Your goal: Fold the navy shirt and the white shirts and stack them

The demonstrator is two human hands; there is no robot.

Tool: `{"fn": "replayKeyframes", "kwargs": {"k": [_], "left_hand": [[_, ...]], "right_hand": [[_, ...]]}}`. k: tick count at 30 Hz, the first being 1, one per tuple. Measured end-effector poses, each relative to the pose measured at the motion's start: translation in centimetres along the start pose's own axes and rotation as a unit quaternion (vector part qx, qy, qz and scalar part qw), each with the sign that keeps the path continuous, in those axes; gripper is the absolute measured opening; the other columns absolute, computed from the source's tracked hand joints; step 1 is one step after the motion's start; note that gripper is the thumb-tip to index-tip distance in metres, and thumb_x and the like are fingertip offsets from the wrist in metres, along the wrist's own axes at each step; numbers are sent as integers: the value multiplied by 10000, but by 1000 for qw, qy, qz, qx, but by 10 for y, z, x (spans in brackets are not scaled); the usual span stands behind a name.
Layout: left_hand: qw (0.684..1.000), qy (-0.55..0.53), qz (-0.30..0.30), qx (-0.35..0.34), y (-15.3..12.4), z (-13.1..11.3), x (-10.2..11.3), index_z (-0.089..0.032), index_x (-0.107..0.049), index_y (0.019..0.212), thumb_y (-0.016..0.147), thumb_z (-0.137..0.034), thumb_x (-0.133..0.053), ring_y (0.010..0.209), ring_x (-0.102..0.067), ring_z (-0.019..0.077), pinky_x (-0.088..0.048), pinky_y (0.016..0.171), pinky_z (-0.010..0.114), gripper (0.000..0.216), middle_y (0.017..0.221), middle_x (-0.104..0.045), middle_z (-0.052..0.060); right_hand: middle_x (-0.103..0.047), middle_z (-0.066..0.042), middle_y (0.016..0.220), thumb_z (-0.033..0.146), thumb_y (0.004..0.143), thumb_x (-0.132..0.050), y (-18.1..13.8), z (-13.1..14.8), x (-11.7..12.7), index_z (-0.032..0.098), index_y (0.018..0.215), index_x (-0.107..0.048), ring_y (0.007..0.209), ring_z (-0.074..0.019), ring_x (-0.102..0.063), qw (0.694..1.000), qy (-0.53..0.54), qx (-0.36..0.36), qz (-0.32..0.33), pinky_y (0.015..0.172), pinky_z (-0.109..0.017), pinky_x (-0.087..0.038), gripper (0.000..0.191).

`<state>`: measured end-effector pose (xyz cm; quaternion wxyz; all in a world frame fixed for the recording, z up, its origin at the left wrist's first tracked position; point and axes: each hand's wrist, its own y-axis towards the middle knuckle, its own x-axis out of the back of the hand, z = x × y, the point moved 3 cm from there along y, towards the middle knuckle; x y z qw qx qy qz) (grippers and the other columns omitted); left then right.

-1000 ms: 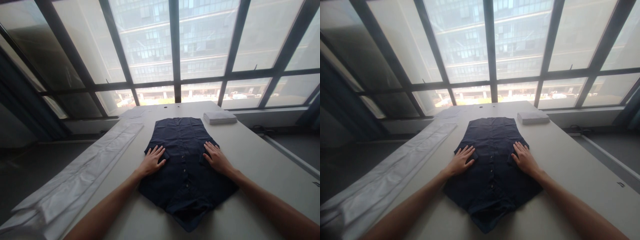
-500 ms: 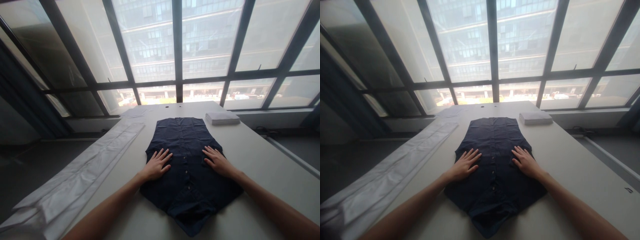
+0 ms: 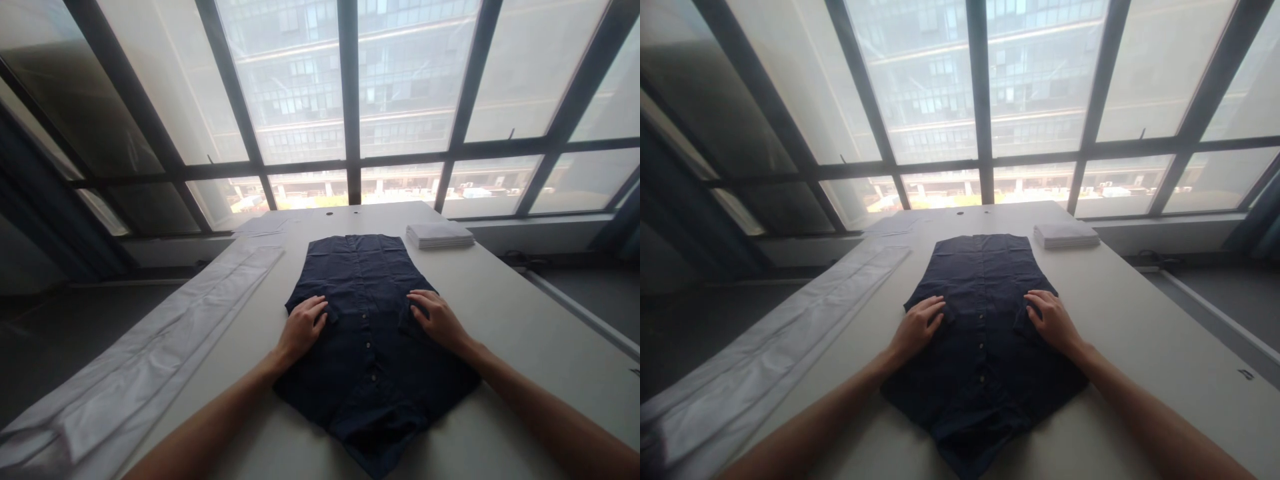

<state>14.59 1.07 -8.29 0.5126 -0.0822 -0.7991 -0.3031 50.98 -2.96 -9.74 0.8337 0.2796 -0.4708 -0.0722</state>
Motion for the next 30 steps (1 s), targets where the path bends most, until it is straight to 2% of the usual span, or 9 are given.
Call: {"fn": "replayKeyframes", "kwargs": {"k": [3,7,10,12,16,21,23,28,30], "left_hand": [[998,64,14,23,0,7,-3,-211,-560,1402,951,-449,-525,1408,-412,298,-317,1179,491,512,1488,-509,70],[989,100,101,33,-3,10,-11,-248,-321,1559,957,-582,-452,1494,-221,346,-226,1187,578,701,1612,-309,61],[983,120,133,35,-5,10,-15,-283,-285,1571,969,-624,-382,1511,-128,359,-169,1195,590,698,1638,-231,44],[981,124,142,38,-5,10,-15,-323,-294,1564,966,-648,-366,1511,-101,375,-166,1191,597,684,1643,-215,29],[984,116,127,32,-2,12,-8,-332,-343,1545,965,-664,-357,1508,-155,355,-198,1189,583,669,1631,-261,25],[987,139,51,68,4,30,8,-216,-402,1524,1003,-557,-345,1484,-269,305,-238,1195,521,625,1592,-351,94],[985,136,75,72,4,40,6,-241,-362,1544,995,-554,-375,1489,-249,328,-248,1179,554,632,1608,-312,103],[981,130,131,67,0,54,-6,-390,-281,1555,981,-621,-366,1496,-153,412,-195,1139,675,625,1640,-229,54],[979,136,132,76,0,56,-7,-417,-299,1543,974,-647,-352,1491,-133,442,-153,1121,722,616,1638,-239,39]], "right_hand": [[-608,-129,1342,382,965,-472,-1,-2,-5,195,1278,-636,1269,-284,-541,1000,-22,-1,16,1086,-474,-436,400],[-411,-152,1551,539,958,-467,-6,-4,-13,196,1468,-479,1457,-329,-320,990,-96,-13,103,1175,-568,-273,615],[-277,-142,1617,648,950,-403,-10,-6,-19,223,1531,-383,1504,-330,-191,976,-136,-23,166,1191,-597,-185,721],[-238,-137,1629,670,951,-368,-11,-7,-21,228,1542,-361,1511,-319,-160,972,-148,-29,183,1198,-582,-169,738],[-233,-121,1631,664,952,-374,-9,-5,-19,238,1546,-353,1510,-320,-163,973,-146,-30,174,1200,-570,-181,731],[-358,-153,1580,503,1014,-303,-3,-17,-4,152,1513,-413,1474,-294,-298,988,-121,-66,70,1196,-505,-266,620],[-384,-169,1564,440,1021,-284,-2,-26,-4,116,1492,-438,1460,-289,-331,988,-119,-77,64,1194,-485,-279,592],[-326,-153,1593,395,1020,-267,-8,-41,-19,133,1494,-432,1484,-310,-267,976,-131,-94,146,1176,-591,-242,566],[-316,-150,1598,390,1021,-250,-7,-44,-17,132,1497,-421,1490,-305,-251,976,-137,-108,129,1176,-604,-223,568]]}}
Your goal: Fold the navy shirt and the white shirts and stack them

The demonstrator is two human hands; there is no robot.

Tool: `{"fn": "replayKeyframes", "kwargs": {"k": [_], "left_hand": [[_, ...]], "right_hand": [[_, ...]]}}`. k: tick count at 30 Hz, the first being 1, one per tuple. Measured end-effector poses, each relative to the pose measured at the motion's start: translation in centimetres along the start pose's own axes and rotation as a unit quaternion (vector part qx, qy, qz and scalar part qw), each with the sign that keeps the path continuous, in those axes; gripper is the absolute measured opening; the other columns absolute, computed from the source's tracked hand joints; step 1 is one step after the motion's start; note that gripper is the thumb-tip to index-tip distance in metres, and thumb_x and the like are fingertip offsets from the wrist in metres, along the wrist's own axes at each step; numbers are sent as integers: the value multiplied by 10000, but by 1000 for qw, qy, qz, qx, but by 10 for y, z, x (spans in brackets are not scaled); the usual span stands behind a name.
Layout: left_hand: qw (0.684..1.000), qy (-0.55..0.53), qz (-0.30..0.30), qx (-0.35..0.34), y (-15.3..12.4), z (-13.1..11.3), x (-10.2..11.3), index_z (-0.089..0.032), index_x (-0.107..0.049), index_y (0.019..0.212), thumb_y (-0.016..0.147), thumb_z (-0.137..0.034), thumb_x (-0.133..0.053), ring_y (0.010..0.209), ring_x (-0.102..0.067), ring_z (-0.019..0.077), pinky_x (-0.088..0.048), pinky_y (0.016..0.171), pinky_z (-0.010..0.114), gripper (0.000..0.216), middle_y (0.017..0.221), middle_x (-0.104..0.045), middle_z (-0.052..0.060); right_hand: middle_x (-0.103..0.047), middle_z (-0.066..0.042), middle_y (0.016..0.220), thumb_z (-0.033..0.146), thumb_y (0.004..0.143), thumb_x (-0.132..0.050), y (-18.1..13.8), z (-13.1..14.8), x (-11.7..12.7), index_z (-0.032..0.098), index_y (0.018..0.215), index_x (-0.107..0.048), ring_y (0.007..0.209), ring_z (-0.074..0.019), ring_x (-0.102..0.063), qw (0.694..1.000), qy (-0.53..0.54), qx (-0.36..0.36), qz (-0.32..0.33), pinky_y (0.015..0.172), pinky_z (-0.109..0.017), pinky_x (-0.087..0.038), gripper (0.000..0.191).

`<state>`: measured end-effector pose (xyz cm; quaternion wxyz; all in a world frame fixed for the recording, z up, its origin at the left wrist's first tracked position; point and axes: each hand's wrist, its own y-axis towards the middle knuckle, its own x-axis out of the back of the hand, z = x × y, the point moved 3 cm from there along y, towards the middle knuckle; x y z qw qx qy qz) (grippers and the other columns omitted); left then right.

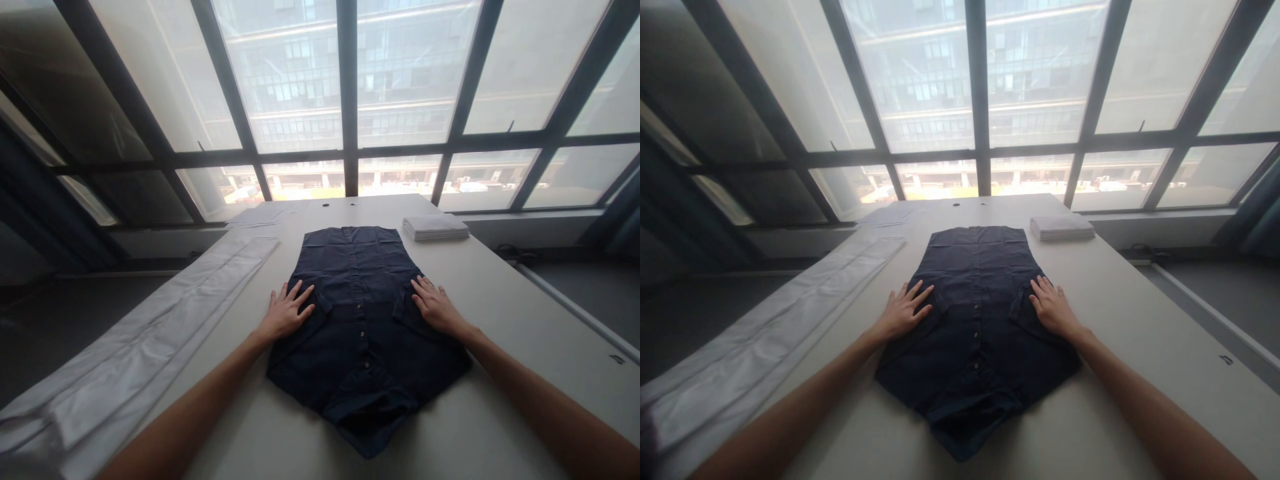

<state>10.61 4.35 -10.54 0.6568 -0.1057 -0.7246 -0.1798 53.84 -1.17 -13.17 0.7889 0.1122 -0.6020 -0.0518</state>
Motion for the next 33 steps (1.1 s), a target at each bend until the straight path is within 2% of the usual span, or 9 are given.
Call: {"fn": "replayKeyframes", "kwargs": {"k": [3,5,9,12,16,21,25,28,33], "left_hand": [[1000,-6,-13,2,0,-1,4,-402,-314,1542,967,-654,-366,1483,-160,451,-155,1114,736,630,1631,-262,38],[999,-12,-47,-5,-1,-3,12,-342,-354,1539,977,-615,-379,1480,-208,423,-167,1137,703,625,1613,-308,60],[991,-45,-118,-50,-2,-13,27,-207,-426,1506,1009,-492,-372,1483,-276,288,-237,1202,522,576,1578,-378,90],[989,-62,-100,-88,-3,-20,24,-199,-415,1511,1006,-497,-390,1496,-246,264,-259,1208,470,588,1589,-359,82],[992,-57,-44,-105,-3,-21,9,-271,-282,1572,997,-559,-402,1515,-162,302,-252,1202,505,654,1633,-258,60],[995,-21,-11,-98,-2,-16,0,-361,-323,1546,969,-625,-424,1514,-123,339,-218,1206,522,642,1638,-240,16],[995,-7,3,-99,-2,-16,-1,-378,-294,1550,969,-635,-414,1517,-128,313,-205,1209,510,647,1645,-202,1],[995,-9,-3,-102,-3,-18,1,-323,-209,1581,981,-632,-375,1518,-147,285,-207,1211,494,695,1659,-137,27],[989,4,-44,-139,-7,-28,14,-270,-184,1593,1006,-556,-374,1519,-160,260,-193,1221,476,680,1656,-166,42]], "right_hand": [[-331,-172,1589,356,1016,-229,2,-13,13,96,1494,-412,1488,-306,-258,995,4,-58,-77,1177,-595,-225,575],[-351,-202,1573,326,1009,-223,4,-25,24,57,1481,-421,1479,-322,-275,987,8,-98,-130,1171,-598,-236,578],[-392,-224,1545,295,995,-229,5,-40,32,38,1467,-435,1463,-333,-307,976,28,-125,-174,1163,-600,-252,575],[-394,-190,1554,328,1000,-259,6,-32,28,86,1480,-435,1467,-303,-311,983,57,-81,-153,1180,-548,-267,565],[-329,-135,1599,448,1008,-323,4,-8,15,171,1518,-395,1481,-272,-285,996,62,29,-61,1191,-502,-277,585],[-278,-146,1615,575,999,-294,-1,-1,0,197,1519,-399,1501,-319,-206,1000,-7,0,21,1170,-586,-247,651],[-272,-149,1617,597,991,-293,-1,-4,-4,206,1528,-382,1504,-315,-199,999,-23,-6,27,1171,-582,-239,670],[-272,-155,1618,579,992,-314,-2,-3,-1,211,1535,-366,1502,-316,-206,1000,-21,-7,21,1165,-585,-245,658],[-268,-151,1622,466,1002,-361,-2,13,15,195,1560,-296,1509,-299,-190,998,-16,29,-47,1189,-574,-200,624]]}}
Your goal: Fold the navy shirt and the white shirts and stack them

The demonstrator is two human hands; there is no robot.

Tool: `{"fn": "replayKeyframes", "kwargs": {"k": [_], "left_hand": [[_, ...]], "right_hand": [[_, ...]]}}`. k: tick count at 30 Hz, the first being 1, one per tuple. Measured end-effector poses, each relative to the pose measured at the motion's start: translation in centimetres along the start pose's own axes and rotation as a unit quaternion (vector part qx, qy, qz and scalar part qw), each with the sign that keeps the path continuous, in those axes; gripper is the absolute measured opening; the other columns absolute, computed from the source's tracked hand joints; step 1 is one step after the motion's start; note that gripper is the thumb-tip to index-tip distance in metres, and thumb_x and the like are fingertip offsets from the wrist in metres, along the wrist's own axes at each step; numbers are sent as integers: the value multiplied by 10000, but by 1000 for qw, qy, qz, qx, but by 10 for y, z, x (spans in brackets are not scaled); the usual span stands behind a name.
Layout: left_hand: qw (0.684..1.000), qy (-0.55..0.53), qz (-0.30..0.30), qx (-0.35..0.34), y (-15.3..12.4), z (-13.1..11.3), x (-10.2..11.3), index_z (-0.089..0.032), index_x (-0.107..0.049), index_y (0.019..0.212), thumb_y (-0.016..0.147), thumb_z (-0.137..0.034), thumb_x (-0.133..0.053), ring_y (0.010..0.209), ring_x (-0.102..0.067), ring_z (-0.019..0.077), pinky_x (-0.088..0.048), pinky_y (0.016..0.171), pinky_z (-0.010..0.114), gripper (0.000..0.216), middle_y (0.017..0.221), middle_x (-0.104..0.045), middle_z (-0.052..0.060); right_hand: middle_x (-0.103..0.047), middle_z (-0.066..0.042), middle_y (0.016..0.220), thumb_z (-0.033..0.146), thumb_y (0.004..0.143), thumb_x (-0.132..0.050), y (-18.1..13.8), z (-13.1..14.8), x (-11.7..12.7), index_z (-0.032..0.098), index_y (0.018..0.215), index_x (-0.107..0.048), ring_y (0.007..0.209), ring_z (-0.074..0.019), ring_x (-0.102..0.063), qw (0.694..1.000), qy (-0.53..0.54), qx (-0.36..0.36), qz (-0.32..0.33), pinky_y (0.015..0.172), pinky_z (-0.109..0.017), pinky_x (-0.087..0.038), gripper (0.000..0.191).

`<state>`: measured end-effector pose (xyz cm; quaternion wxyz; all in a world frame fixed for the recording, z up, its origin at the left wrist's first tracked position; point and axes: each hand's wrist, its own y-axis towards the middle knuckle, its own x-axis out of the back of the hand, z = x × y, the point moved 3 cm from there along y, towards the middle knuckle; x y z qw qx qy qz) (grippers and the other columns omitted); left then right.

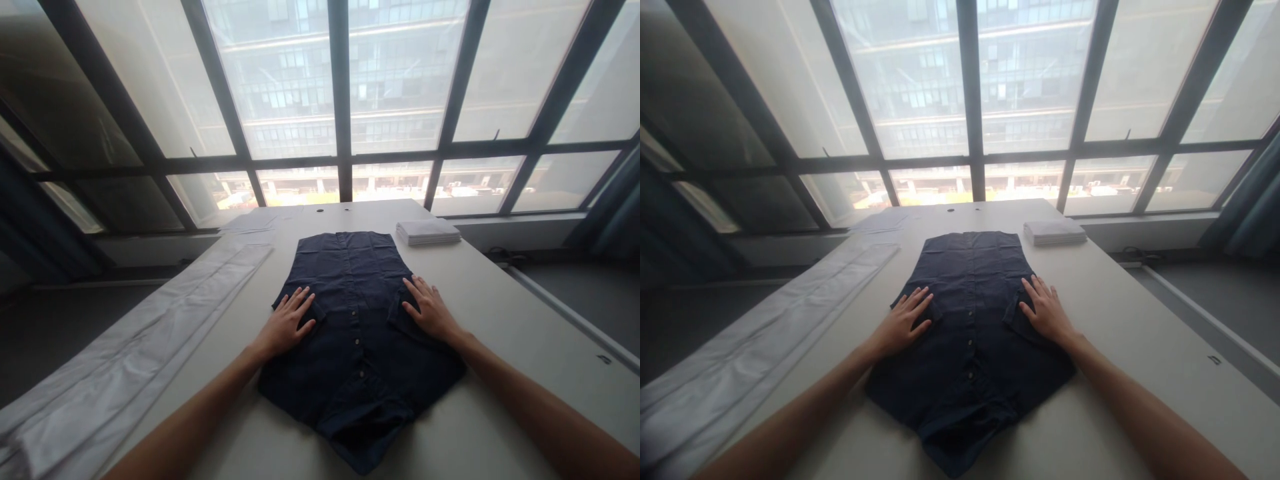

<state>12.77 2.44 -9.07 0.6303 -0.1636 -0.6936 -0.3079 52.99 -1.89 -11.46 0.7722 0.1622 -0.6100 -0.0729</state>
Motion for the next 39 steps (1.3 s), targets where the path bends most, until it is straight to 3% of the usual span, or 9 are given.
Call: {"fn": "replayKeyframes", "kwargs": {"k": [5,8,12,19,24,28,30,33,39], "left_hand": [[1000,-7,13,-27,-2,-17,7,-250,-45,1603,1007,-587,-357,1526,-111,255,-155,1229,483,752,1653,-163,46],[997,-24,63,-38,-5,-22,3,-326,-72,1593,1009,-599,-341,1525,-108,274,-140,1220,520,699,1654,-144,19],[992,-44,110,-34,-5,-24,-2,-406,-111,1573,1006,-618,-330,1526,-77,294,-98,1209,559,644,1658,-86,-6],[990,-53,124,-29,-4,-25,1,-441,-182,1554,1004,-608,-360,1525,-74,305,-102,1202,563,602,1660,-77,-9],[992,-54,111,-22,-4,-28,4,-447,-219,1549,1011,-601,-335,1525,-92,303,-99,1196,593,572,1658,-124,-13],[997,-52,48,13,-2,-26,3,-390,-272,1556,1038,-520,-298,1517,-170,273,-165,1205,548,534,1637,-242,-17],[998,-35,12,56,0,-22,-1,-337,-296,1560,1031,-498,-322,1513,-181,286,-180,1201,553,553,1626,-278,10],[994,-14,17,110,-1,-14,-11,-297,-347,1548,995,-559,-372,1507,-169,354,-171,1184,602,613,1623,-282,57],[991,-8,35,125,-3,-11,-16,-330,-329,1553,975,-626,-353,1506,-121,395,-158,1180,602,650,1639,-239,42]], "right_hand": [[-267,-95,1631,434,1008,-370,1,21,15,222,1580,-238,1517,-247,-171,996,45,68,-33,1220,-510,-180,624],[-218,-63,1646,500,1005,-383,-3,32,15,271,1590,-200,1520,-253,-150,990,69,118,24,1220,-520,-182,654],[-219,-27,1640,583,995,-370,-8,38,7,333,1566,-270,1518,-269,-141,976,66,165,129,1212,-558,-168,631],[-197,-22,1642,611,987,-369,-7,33,2,348,1553,-298,1517,-278,-135,974,64,166,144,1213,-558,-150,628],[-191,-29,1643,604,991,-366,-8,34,3,343,1572,-233,1518,-272,-128,973,66,167,144,1212,-562,-149,651],[-176,-35,1649,581,988,-403,-9,34,5,341,1589,-116,1518,-258,-134,974,86,167,128,1217,-546,-161,708],[-179,-39,1649,567,997,-390,-9,34,5,337,1588,-145,1517,-257,-141,975,84,165,125,1217,-541,-166,680],[-191,-38,1645,556,1010,-357,-8,32,2,340,1566,-261,1514,-267,-149,976,72,161,129,1214,-547,-168,604],[-183,-35,1644,535,1023,-326,-8,32,0,325,1551,-316,1516,-266,-139,975,66,163,136,1213,-553,-165,568]]}}
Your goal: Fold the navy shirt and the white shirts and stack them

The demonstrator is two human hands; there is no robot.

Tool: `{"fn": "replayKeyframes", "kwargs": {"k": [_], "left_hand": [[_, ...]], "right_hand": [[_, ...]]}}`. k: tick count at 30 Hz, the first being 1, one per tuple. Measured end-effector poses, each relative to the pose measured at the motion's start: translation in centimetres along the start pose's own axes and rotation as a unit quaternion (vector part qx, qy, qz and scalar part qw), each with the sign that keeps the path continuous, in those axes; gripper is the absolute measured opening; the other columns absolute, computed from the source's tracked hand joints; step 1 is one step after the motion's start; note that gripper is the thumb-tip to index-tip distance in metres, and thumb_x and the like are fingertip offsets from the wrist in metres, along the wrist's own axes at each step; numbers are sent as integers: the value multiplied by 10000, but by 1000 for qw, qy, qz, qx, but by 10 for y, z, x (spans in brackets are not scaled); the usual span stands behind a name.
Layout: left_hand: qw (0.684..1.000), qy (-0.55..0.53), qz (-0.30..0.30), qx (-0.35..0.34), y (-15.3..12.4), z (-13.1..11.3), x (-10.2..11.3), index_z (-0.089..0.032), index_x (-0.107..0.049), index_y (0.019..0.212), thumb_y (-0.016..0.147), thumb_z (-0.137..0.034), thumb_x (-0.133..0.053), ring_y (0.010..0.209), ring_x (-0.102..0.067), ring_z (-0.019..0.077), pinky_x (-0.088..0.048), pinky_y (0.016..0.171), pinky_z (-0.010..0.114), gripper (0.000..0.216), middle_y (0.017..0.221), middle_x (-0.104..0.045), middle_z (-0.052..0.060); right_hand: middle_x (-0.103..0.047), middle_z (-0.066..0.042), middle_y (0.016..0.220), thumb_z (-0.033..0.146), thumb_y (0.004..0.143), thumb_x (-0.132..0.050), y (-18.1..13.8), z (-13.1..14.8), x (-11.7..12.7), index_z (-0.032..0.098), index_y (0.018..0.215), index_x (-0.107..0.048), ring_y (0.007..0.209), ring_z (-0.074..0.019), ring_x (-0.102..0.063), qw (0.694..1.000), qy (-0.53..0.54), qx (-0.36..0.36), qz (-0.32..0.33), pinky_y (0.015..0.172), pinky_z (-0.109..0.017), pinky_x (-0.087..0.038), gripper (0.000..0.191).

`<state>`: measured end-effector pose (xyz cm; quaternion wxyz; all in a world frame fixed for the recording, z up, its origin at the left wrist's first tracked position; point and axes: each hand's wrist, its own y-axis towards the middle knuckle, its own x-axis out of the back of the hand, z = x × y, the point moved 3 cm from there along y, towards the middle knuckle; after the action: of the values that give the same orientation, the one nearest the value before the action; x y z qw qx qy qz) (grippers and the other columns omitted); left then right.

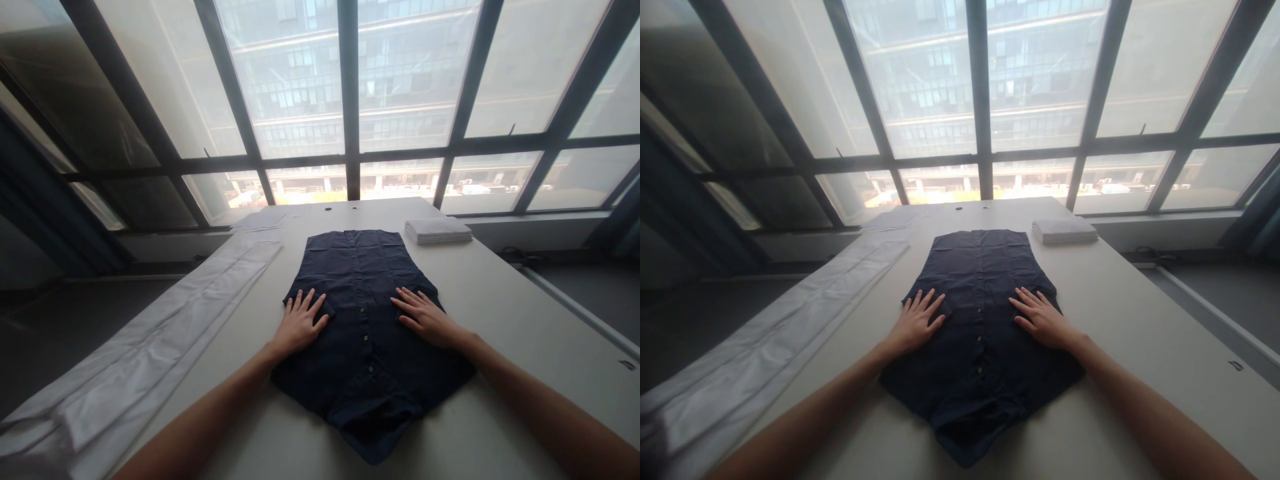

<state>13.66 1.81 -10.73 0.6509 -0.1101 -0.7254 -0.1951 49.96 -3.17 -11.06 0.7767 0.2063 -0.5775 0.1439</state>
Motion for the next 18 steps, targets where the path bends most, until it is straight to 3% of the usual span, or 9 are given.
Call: {"fn": "replayKeyframes", "kwargs": {"k": [4,7,9,14,18], "left_hand": [[1000,0,4,-1,-1,-1,2,-328,-318,1557,978,-634,-330,1507,-125,385,-155,1183,594,655,1639,-238,41],[1000,-2,0,-2,-1,-1,2,-332,-325,1553,978,-647,-313,1508,-130,379,-154,1181,594,656,1637,-245,39],[1000,-4,-2,-3,-1,-1,1,-340,-329,1550,977,-651,-314,1508,-137,375,-153,1182,592,653,1637,-246,32],[1000,-2,2,1,0,-1,1,-333,-331,1551,976,-643,-335,1507,-135,379,-150,1185,594,653,1639,-235,37],[1000,9,9,6,0,-2,3,-341,-321,1553,983,-632,-332,1510,-137,364,-150,1195,576,641,1639,-233,23]], "right_hand": [[-227,-51,1635,472,1028,-332,1,0,5,291,1573,-263,1508,-250,-194,998,-9,-22,-65,1214,-532,-197,579],[-314,-81,1606,388,1034,-294,1,-6,8,228,1570,-289,1493,-238,-255,988,-25,-62,-142,1213,-492,-242,559],[-329,-93,1600,377,1032,-291,1,-10,7,201,1562,-314,1490,-241,-264,983,-30,-82,-161,1210,-475,-261,559],[-311,-135,1600,481,1015,-342,2,-21,-8,168,1517,-405,1488,-279,-261,991,-38,-95,-85,1200,-514,-254,594],[-310,-142,1598,486,1008,-365,2,-26,-13,160,1513,-411,1486,-283,-262,992,-41,-101,-70,1202,-518,-239,602]]}}
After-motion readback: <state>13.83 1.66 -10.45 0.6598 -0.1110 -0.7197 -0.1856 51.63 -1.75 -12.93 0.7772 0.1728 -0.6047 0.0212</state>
